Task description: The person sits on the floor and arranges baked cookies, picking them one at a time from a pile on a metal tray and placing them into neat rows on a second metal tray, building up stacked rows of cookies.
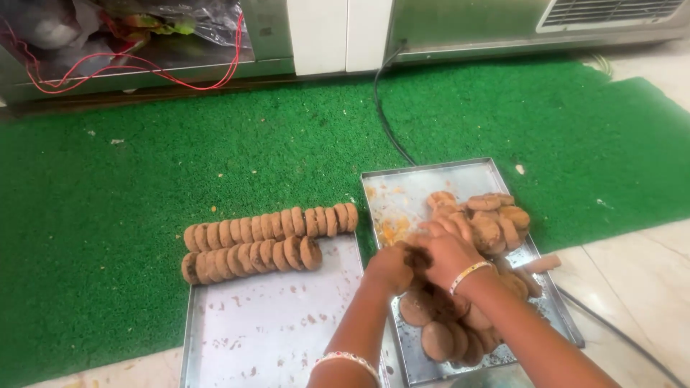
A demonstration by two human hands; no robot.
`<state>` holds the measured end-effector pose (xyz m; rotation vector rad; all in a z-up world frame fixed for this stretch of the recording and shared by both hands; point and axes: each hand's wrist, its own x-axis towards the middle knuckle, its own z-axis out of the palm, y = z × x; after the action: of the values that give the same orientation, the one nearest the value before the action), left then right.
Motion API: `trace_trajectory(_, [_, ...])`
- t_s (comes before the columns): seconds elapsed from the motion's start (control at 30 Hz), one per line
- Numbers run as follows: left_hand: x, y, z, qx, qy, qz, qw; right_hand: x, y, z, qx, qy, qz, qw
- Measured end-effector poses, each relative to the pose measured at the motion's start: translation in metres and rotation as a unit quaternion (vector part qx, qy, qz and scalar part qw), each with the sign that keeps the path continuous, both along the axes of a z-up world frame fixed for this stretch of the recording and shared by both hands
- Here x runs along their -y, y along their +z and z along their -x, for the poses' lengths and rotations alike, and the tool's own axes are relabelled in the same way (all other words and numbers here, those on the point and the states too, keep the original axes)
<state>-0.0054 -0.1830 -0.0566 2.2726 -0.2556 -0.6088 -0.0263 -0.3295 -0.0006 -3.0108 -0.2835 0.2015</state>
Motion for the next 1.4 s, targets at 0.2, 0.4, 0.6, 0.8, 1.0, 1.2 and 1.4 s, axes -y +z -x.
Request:
trace_trajectory(0.2, [0.004, -0.014, 0.003, -0.002, 0.039, 0.130, 0.991, 0.000, -0.015, -0.008, 0.042, 0.029, -0.022, 0.998])
trace_trajectory(0.4, [0.007, -0.027, 0.005, -0.020, 0.009, 0.131, 0.991, -0.020, 0.019, 0.002, -0.077, -0.034, -0.074, 0.994])
trace_trajectory(0.6, [0.008, -0.022, 0.003, 0.040, 0.037, -0.011, 0.998, -0.008, 0.001, -0.002, -0.035, -0.024, -0.096, 0.994])
trace_trajectory(0.8, [0.017, -0.039, -0.004, 0.073, 0.108, 0.053, 0.990, -0.024, 0.019, 0.006, -0.009, -0.083, -0.150, 0.985])
trace_trajectory(1.0, [-0.014, -0.009, -0.016, 0.090, 0.199, 0.105, 0.970, -0.013, -0.038, -0.006, 0.033, -0.038, -0.392, 0.918])
trace_trajectory(1.2, [-0.062, 0.000, -0.022, 0.075, 0.261, 0.071, 0.960, -0.072, -0.015, 0.007, -0.013, -0.099, -0.317, 0.943])
trace_trajectory(1.4, [-0.106, 0.018, -0.012, 0.111, 0.262, 0.054, 0.957, -0.112, -0.046, 0.006, 0.034, -0.067, -0.346, 0.935])
